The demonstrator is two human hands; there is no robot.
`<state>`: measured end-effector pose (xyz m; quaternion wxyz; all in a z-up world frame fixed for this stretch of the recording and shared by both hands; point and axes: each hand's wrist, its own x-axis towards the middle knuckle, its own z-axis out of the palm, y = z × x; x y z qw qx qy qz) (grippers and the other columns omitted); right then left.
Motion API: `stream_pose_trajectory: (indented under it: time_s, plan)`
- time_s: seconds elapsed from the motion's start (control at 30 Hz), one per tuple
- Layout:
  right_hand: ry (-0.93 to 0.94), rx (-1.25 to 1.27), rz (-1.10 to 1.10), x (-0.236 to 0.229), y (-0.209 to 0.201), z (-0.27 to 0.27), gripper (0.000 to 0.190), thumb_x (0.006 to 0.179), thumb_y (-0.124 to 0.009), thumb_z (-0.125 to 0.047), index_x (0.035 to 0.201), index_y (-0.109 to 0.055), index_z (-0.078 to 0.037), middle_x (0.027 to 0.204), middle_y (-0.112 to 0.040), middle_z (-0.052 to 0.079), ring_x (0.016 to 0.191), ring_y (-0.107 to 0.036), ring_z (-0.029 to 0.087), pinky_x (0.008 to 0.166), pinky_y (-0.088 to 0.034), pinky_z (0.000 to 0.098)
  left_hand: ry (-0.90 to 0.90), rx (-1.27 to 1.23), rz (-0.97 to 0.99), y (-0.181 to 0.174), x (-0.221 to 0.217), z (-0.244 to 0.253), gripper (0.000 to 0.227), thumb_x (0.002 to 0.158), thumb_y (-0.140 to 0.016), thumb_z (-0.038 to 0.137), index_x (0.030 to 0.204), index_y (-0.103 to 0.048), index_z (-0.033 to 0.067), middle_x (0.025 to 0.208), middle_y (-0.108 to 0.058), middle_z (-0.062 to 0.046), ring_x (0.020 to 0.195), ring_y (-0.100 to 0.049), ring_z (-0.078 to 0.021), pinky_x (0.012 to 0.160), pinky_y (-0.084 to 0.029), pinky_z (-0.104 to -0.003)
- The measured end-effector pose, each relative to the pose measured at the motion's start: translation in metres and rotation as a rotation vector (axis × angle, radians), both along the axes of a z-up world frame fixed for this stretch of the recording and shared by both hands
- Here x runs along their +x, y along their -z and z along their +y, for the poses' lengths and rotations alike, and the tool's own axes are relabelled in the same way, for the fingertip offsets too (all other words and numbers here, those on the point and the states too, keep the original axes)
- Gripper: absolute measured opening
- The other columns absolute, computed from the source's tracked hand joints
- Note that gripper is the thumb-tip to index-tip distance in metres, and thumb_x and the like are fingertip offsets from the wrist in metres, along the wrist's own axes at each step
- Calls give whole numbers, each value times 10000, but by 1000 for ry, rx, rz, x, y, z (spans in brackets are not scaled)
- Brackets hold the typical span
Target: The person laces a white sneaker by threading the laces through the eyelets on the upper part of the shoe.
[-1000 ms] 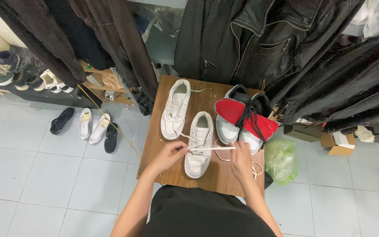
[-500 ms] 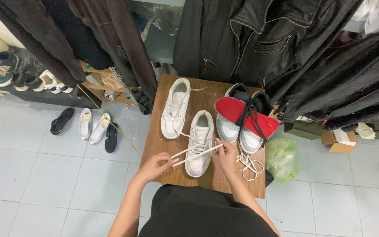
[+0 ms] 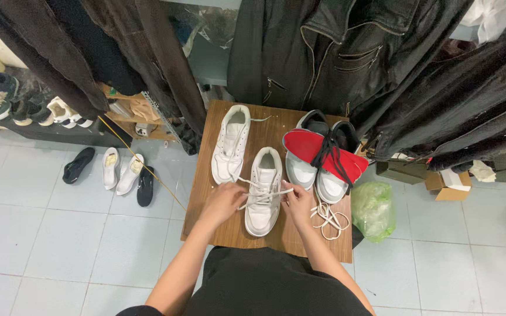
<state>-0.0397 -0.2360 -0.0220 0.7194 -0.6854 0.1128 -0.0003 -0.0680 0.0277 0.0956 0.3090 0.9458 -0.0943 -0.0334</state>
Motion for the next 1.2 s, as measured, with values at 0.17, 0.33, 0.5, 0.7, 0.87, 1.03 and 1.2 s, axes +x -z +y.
stream_pose_trajectory:
  time_s: [0.17,0.33,0.5,0.7,0.87,1.03,1.2]
  plan:
    - [9,31,-28,6,2,6,191,950,-725,-146,1032,-687,23,804,-713,50,621,-643,89,543,-529,253,91,-11,-272,3,32,-46,198,842,-726,174,1033,-770,153,1039,-648,-46,1084,-562,-274,897,-431,-444]
    - [14,-139,-122,6,-7,15,236,954,-721,-137,1049,-548,-9,756,-679,65,570,-628,109,497,-501,259,200,208,-337,23,60,-72,109,766,-784,178,873,-802,179,966,-637,-7,1057,-556,-234,837,-402,-409]
    - [35,-251,-170,5,-5,16,214,955,-707,-121,1052,-542,-26,788,-679,63,594,-624,110,478,-494,255,212,213,-275,45,68,-80,163,698,-830,197,859,-808,182,944,-637,-9,1043,-551,-241,871,-388,-422]
    - [-44,-103,-269,5,17,18,214,1015,-643,-94,1133,-475,-34,873,-629,61,666,-604,97,507,-505,243,130,107,-331,58,57,-82,179,688,-822,170,865,-798,162,955,-633,-13,1057,-554,-237,865,-382,-428]
    - [-99,-51,-268,3,27,17,243,1032,-579,-72,1214,-419,-45,905,-594,51,670,-574,96,534,-483,239,130,95,-378,63,54,-85,146,726,-803,171,869,-784,149,972,-623,-9,1055,-542,-233,871,-381,-428]
    - [-80,-110,-290,11,27,23,280,1037,-577,-83,1276,-440,-33,870,-600,73,676,-545,125,583,-458,273,118,109,-435,68,54,-88,134,738,-787,191,866,-783,150,969,-618,-10,1025,-535,-235,845,-376,-436]
    - [-295,-492,-625,18,0,11,186,1037,-554,-33,1212,-616,-42,989,-630,136,902,-635,284,803,-514,370,169,188,-395,63,54,-83,49,802,-766,228,810,-773,180,906,-609,19,1012,-551,-209,858,-383,-428]
